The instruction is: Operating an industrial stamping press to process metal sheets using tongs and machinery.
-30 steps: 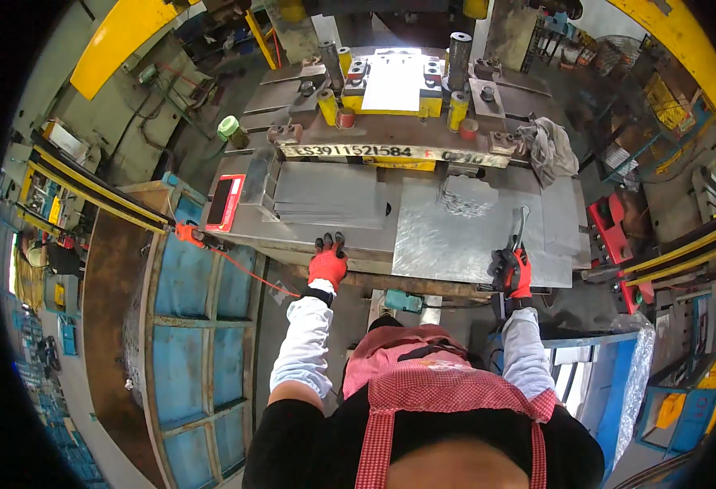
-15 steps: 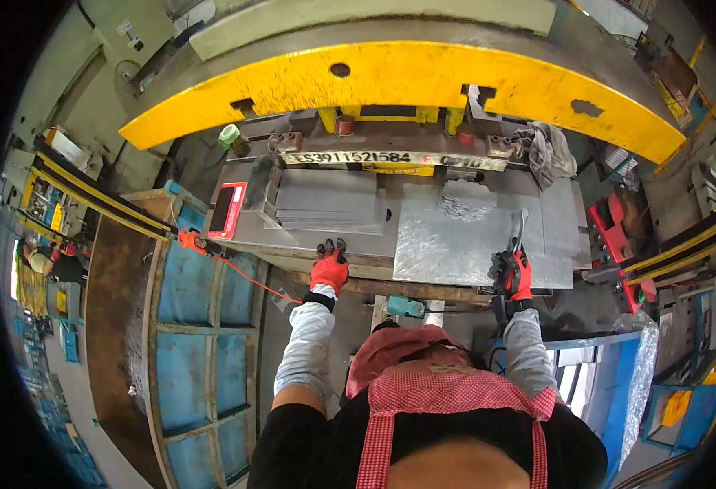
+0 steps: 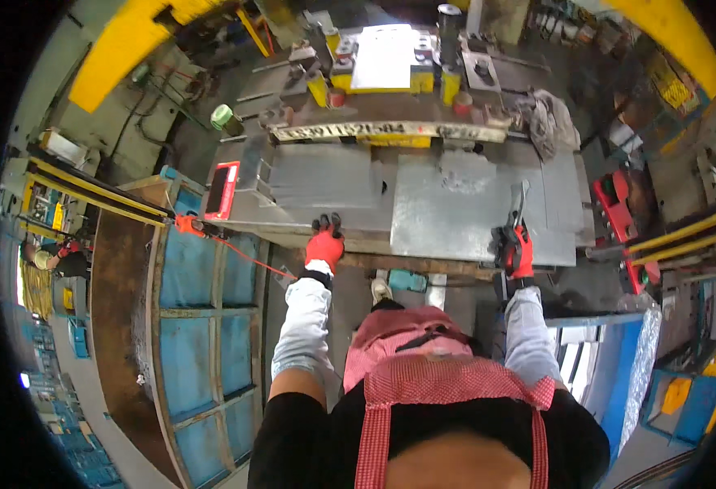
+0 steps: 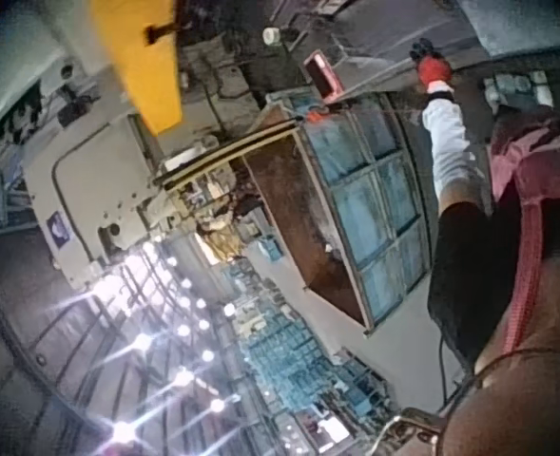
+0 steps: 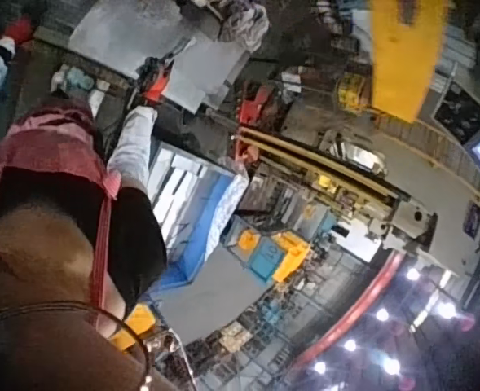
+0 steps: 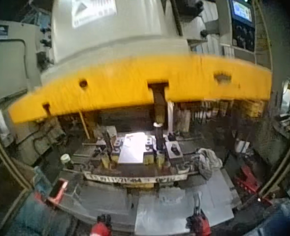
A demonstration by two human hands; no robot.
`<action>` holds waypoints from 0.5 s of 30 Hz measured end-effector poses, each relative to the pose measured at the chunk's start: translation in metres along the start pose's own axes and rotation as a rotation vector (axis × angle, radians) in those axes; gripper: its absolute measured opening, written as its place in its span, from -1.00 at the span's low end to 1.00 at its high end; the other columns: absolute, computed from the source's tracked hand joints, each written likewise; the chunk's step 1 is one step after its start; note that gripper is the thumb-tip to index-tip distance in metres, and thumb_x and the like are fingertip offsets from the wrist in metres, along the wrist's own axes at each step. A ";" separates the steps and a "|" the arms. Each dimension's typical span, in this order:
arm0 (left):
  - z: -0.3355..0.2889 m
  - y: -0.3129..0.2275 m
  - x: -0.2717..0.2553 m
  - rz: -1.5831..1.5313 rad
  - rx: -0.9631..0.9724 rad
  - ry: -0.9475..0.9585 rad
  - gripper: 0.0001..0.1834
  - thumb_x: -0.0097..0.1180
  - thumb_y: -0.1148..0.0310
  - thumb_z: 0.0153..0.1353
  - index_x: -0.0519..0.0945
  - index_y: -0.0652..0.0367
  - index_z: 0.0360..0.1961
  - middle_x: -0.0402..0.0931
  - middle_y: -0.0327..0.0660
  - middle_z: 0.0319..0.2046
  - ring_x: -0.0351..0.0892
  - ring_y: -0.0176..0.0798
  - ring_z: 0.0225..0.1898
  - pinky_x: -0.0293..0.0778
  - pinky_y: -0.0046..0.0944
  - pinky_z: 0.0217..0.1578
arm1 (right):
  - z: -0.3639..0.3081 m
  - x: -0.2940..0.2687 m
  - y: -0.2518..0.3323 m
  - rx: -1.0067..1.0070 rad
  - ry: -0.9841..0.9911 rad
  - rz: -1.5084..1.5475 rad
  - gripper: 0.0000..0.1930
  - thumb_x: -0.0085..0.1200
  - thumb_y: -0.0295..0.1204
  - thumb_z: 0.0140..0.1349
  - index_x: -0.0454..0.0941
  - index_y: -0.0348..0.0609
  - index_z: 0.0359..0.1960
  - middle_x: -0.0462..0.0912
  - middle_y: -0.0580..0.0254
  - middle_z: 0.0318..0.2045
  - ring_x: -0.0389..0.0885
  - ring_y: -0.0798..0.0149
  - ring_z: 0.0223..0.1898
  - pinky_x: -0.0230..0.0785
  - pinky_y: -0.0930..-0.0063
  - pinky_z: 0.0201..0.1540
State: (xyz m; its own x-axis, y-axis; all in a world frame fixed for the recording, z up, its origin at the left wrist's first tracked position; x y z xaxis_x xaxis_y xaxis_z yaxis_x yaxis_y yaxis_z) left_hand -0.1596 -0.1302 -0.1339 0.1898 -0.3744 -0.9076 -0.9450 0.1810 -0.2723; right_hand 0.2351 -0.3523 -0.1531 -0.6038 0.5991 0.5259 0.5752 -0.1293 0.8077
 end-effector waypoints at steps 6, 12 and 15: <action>0.001 0.003 0.003 0.004 0.101 -0.095 -0.46 -0.03 0.12 0.05 0.28 -0.10 0.11 0.19 -0.14 0.15 0.31 0.05 0.04 0.32 -0.04 -0.03 | 0.008 -0.006 -0.009 0.024 0.068 0.167 -0.82 0.00 -0.38 0.13 0.39 -0.21 -0.30 0.56 0.09 -0.45 0.51 0.23 -0.58 0.42 0.33 -0.54; -0.001 0.010 0.002 0.023 0.114 -0.026 -0.41 -0.09 0.11 0.09 0.16 -0.16 0.19 0.02 -0.12 0.23 -0.03 0.12 0.24 0.22 -0.01 0.07 | -0.008 0.045 0.021 -0.173 -0.072 -0.202 -0.71 -0.02 -0.41 0.15 0.36 -0.15 -0.08 0.50 0.25 -0.49 0.43 0.40 -0.59 0.34 0.52 -0.53; -0.001 0.001 -0.020 -0.066 0.079 0.097 -0.47 -0.11 0.08 0.11 0.23 -0.16 0.15 0.07 -0.07 0.20 -0.02 0.07 0.24 0.20 -0.08 0.10 | -0.011 0.118 0.070 -0.173 0.075 -0.240 -0.63 -0.02 -0.43 0.15 0.34 -0.12 0.03 0.46 0.32 -0.48 0.35 0.51 -0.59 0.27 0.63 -0.50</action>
State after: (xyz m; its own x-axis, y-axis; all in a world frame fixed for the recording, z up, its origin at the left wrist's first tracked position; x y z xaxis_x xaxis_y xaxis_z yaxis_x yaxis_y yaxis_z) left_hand -0.1647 -0.1238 -0.1153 0.2211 -0.4733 -0.8527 -0.9065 0.2228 -0.3587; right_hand 0.1983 -0.2994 -0.0320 -0.7541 0.5692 0.3276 0.3122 -0.1281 0.9413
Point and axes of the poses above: each hand's wrist, its own z-axis towards the middle knuckle, its own x-axis out of the palm, y = z × x, the point moved 2 cm from there along z, towards the middle knuckle
